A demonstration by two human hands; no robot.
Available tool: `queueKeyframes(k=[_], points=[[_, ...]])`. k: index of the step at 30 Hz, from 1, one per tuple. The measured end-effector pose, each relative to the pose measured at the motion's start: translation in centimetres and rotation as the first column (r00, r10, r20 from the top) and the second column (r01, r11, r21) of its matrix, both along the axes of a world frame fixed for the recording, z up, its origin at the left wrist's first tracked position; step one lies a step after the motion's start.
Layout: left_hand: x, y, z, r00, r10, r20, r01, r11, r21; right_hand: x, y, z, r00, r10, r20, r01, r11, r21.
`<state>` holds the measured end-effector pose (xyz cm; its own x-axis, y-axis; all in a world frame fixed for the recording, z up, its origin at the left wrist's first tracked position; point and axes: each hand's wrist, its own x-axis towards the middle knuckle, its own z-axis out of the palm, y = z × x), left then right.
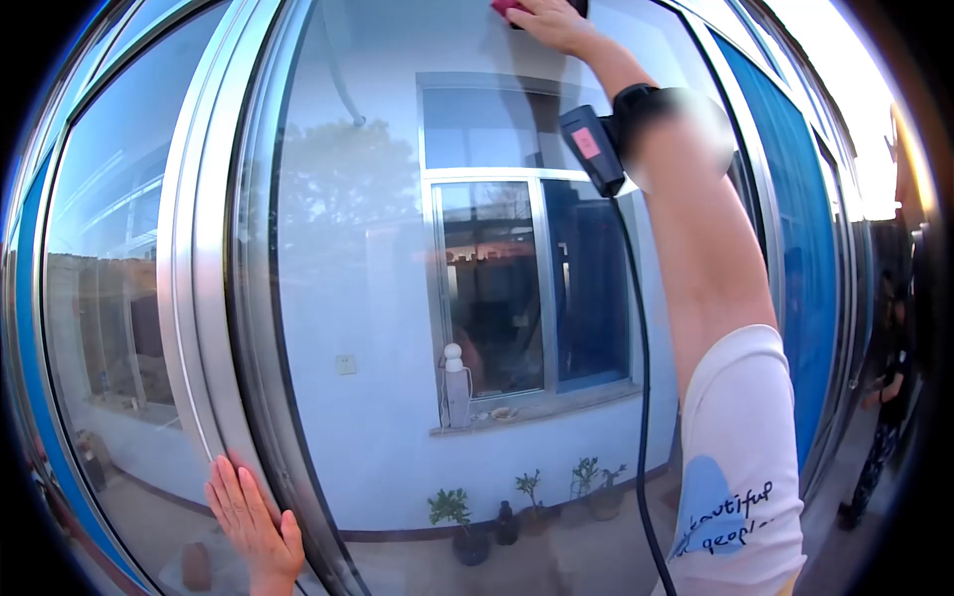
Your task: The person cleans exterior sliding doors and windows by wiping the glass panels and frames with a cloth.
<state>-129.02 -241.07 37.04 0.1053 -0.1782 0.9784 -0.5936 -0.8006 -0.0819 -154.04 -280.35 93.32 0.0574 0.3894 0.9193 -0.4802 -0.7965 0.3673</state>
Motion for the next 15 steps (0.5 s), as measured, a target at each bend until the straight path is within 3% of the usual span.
queueKeyframes(k=[3,6,7,9,11,13,15], points=[[0.3,0.0,-0.3,1.0,0.018,0.003,-0.018,1.0,-0.023,-9.3,-13.6,1.9,0.997,-0.063,0.048,0.057,0.992,0.115],[0.3,-0.1,-0.4,1.0,0.024,-0.01,-0.024,0.999,-0.023,-14.7,-13.6,-4.7,0.999,-0.023,0.035,0.007,0.918,0.397],[0.2,-0.2,-0.4,0.999,0.039,-0.024,-0.039,0.999,-0.022,-16.3,-17.5,-3.6,0.997,0.061,0.038,-0.071,0.924,0.376],[-0.1,-0.3,0.0,1.0,0.014,-0.011,-0.015,0.999,-0.036,-16.9,-15.8,-5.1,0.995,0.076,0.064,-0.096,0.903,0.418],[-0.5,0.0,0.0,0.999,-0.02,-0.033,0.019,1.0,-0.021,-17.2,-16.7,-3.3,0.997,-0.041,0.072,-0.007,0.828,0.56],[-0.6,-0.1,0.1,0.999,0.017,-0.048,-0.019,0.999,-0.028,-15.6,-20.9,0.9,0.905,-0.384,0.182,0.202,0.766,0.611],[-1.1,0.1,0.4,0.998,-0.058,-0.003,0.058,0.998,-0.009,-12.2,-13.5,0.0,0.727,-0.669,-0.155,0.604,0.516,0.608]])
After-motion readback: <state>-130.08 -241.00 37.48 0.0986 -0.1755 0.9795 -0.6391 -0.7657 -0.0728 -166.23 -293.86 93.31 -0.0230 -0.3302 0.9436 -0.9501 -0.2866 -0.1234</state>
